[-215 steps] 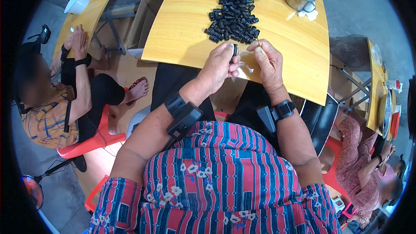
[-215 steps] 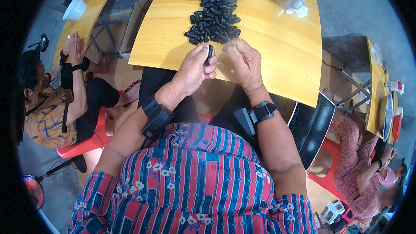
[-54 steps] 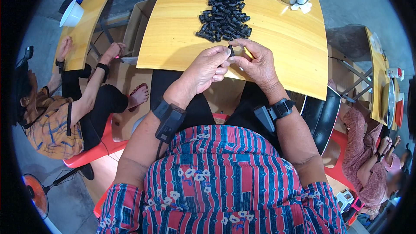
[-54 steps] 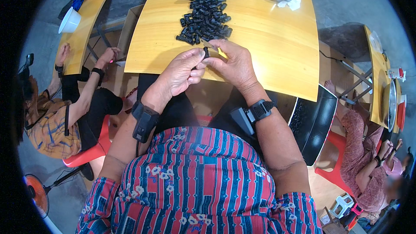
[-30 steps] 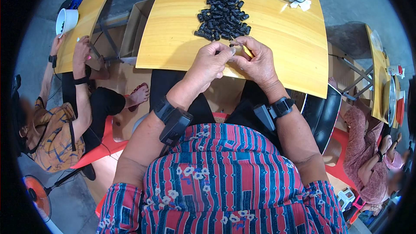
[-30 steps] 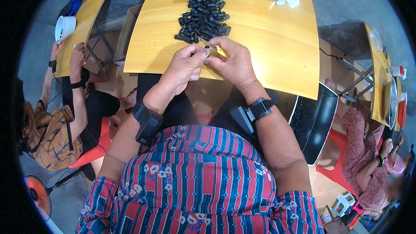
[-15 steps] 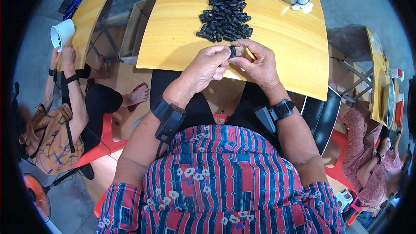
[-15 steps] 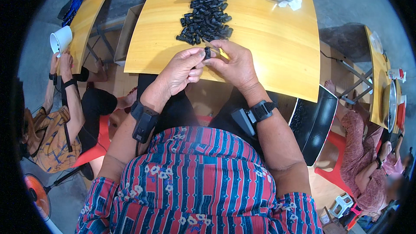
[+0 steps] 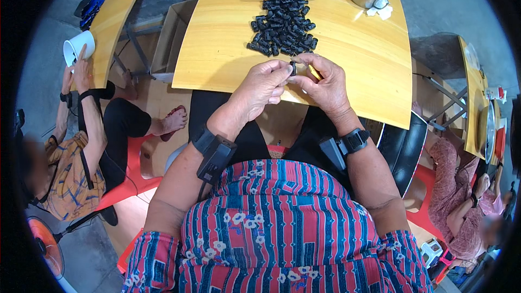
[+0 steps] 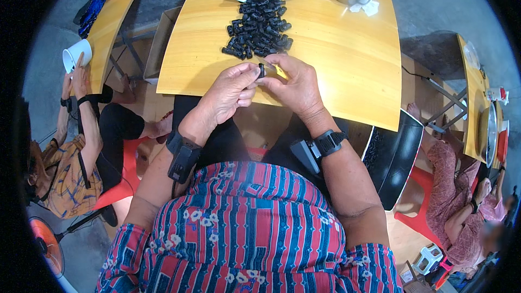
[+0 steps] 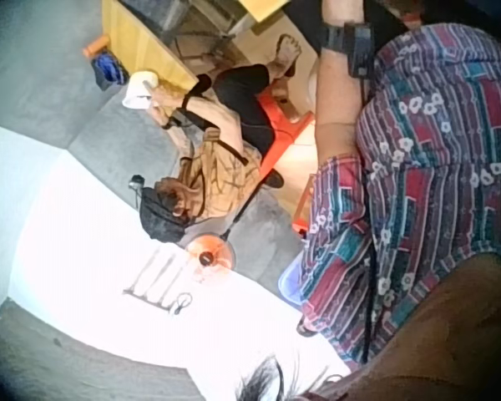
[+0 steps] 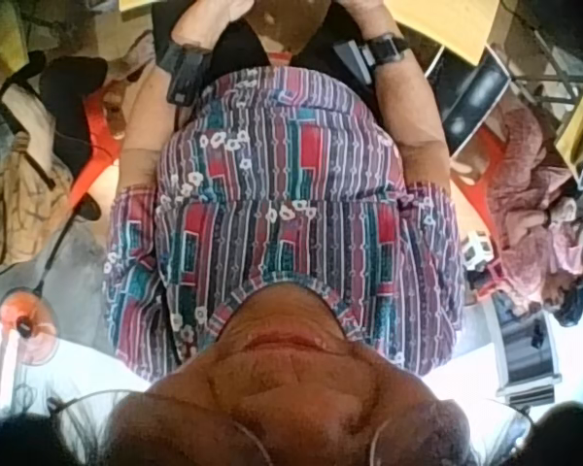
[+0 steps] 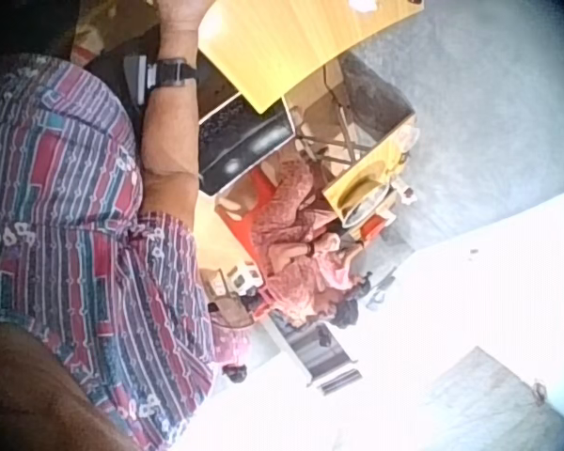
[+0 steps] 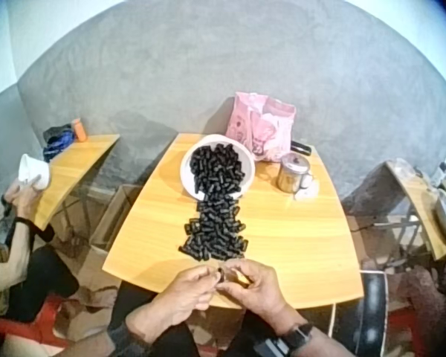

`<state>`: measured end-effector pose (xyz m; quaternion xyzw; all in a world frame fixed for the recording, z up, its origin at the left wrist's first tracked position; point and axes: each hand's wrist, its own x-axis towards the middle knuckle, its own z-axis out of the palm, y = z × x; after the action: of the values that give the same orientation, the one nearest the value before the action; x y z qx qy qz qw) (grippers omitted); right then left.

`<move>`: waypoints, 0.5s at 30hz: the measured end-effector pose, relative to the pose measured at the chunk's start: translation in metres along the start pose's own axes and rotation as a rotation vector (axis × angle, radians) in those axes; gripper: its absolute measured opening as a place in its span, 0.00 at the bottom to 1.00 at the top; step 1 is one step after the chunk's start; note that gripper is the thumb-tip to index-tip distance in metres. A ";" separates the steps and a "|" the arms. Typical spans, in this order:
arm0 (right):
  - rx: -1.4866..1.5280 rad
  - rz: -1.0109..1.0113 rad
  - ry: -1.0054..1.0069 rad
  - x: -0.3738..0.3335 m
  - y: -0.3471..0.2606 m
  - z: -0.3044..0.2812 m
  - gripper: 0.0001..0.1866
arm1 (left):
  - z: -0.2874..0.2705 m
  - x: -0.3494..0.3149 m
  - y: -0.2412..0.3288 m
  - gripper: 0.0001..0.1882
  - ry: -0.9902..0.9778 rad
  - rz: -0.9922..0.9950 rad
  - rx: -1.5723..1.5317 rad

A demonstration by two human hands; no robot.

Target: Trimming excess material from small black rubber or plastic components using a utility knife.

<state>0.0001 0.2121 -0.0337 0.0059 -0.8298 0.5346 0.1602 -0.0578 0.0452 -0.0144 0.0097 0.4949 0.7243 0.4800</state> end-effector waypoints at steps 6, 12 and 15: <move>0.044 0.021 0.018 -0.001 0.005 0.002 0.21 | 0.000 0.001 -0.002 0.06 -0.054 -0.030 -0.148; 0.114 0.095 -0.007 0.000 -0.010 -0.006 0.15 | 0.000 0.004 -0.003 0.05 -0.067 0.024 -0.257; 0.103 0.012 -0.002 0.000 -0.007 -0.006 0.14 | -0.001 0.010 0.001 0.05 -0.105 0.091 -0.225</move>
<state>0.0029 0.2143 -0.0257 0.0096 -0.8015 0.5774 0.1554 -0.0647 0.0512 -0.0186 0.0162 0.3837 0.7949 0.4698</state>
